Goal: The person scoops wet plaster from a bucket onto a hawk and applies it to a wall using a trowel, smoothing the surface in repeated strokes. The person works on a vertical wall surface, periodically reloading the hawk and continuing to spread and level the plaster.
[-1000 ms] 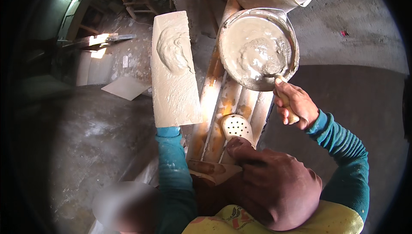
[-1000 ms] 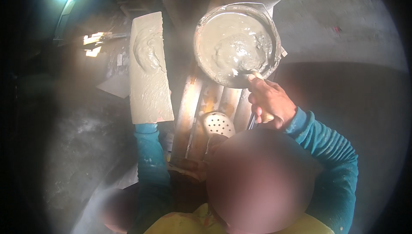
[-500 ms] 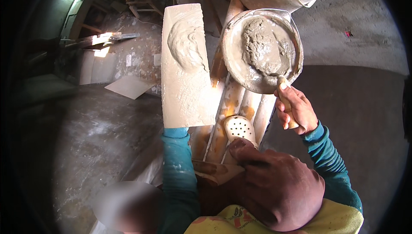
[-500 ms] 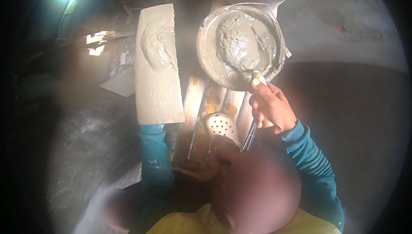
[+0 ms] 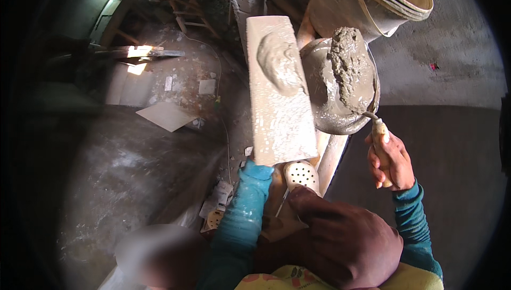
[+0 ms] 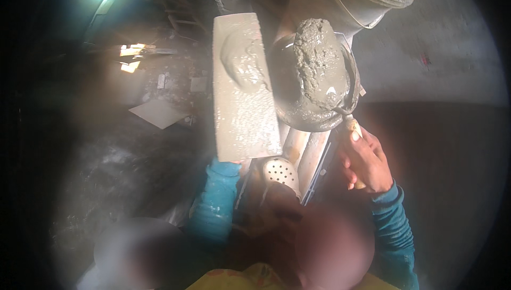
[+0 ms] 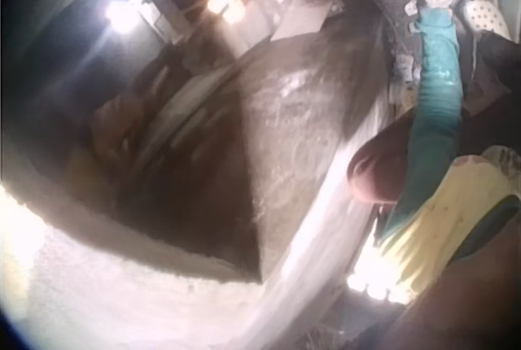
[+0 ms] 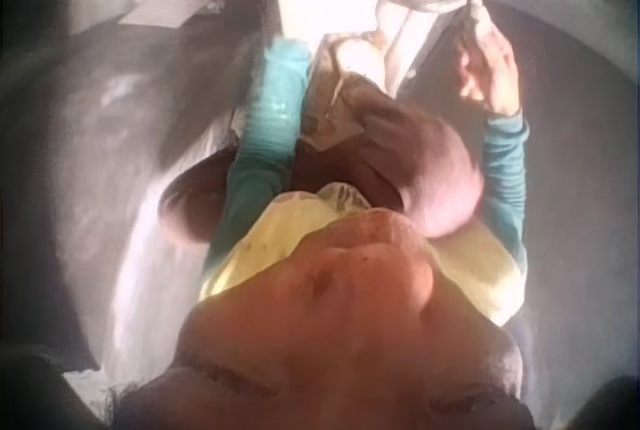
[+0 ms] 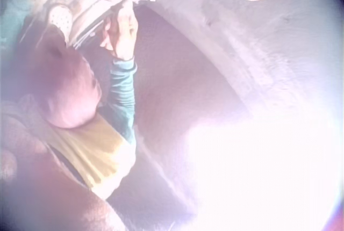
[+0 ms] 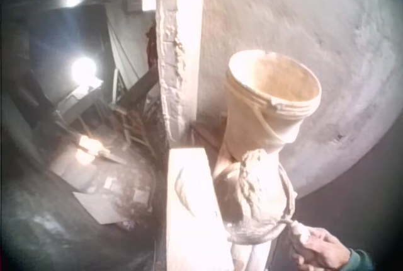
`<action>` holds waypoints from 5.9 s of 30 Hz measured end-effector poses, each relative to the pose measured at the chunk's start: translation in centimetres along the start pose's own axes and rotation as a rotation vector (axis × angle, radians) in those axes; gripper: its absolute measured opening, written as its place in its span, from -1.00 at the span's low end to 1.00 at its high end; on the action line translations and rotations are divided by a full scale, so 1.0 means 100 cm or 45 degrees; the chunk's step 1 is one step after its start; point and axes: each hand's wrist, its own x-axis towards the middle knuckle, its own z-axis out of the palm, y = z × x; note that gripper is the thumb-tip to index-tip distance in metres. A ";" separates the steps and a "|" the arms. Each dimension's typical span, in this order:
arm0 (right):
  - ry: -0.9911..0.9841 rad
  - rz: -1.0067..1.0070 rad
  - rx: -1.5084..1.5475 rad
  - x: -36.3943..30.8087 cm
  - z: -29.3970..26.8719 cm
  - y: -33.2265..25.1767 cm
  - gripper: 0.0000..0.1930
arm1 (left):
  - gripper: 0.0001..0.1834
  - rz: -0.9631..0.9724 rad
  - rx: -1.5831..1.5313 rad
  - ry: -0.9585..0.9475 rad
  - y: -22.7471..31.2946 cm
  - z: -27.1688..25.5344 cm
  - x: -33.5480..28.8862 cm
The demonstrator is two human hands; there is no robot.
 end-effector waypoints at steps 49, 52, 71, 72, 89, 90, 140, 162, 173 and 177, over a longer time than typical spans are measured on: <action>0.155 -1.090 -1.633 -0.005 -0.016 -0.052 -0.64 | -0.24 0.666 1.533 0.172 0.066 -0.015 0.025; 0.331 -0.674 -2.209 0.026 -0.003 -0.018 -0.81 | -0.28 0.635 1.491 0.240 0.067 -0.015 0.006; -0.647 -0.055 0.735 0.000 0.210 -0.167 -0.41 | -0.38 -0.015 0.340 0.339 0.274 0.096 -0.117; -0.728 -0.052 0.861 -0.003 0.220 -0.172 -0.41 | -0.38 -0.032 0.250 0.350 0.294 0.105 -0.123; -0.557 -0.229 1.232 -0.076 0.386 -0.338 -0.56 | -0.24 -0.295 -1.183 0.175 0.518 0.227 -0.234; -0.583 -0.225 1.269 -0.082 0.391 -0.346 -0.57 | -0.14 -0.399 -1.087 0.129 0.513 0.246 -0.254; 0.055 -2.086 0.012 -0.523 0.530 -0.796 -0.47 | -0.54 1.633 3.154 1.478 0.969 0.555 -0.614; 0.172 -1.638 -0.152 -0.381 0.461 -0.828 -0.46 | -0.52 1.489 3.122 1.793 0.996 0.556 -0.594; 0.123 -2.256 -0.051 -0.551 0.524 -0.765 -0.60 | -0.53 1.634 3.076 1.576 0.987 0.554 -0.613; 0.402 -2.392 -0.189 -0.548 0.537 -0.754 -0.62 | -0.52 1.649 3.094 1.502 0.983 0.550 -0.619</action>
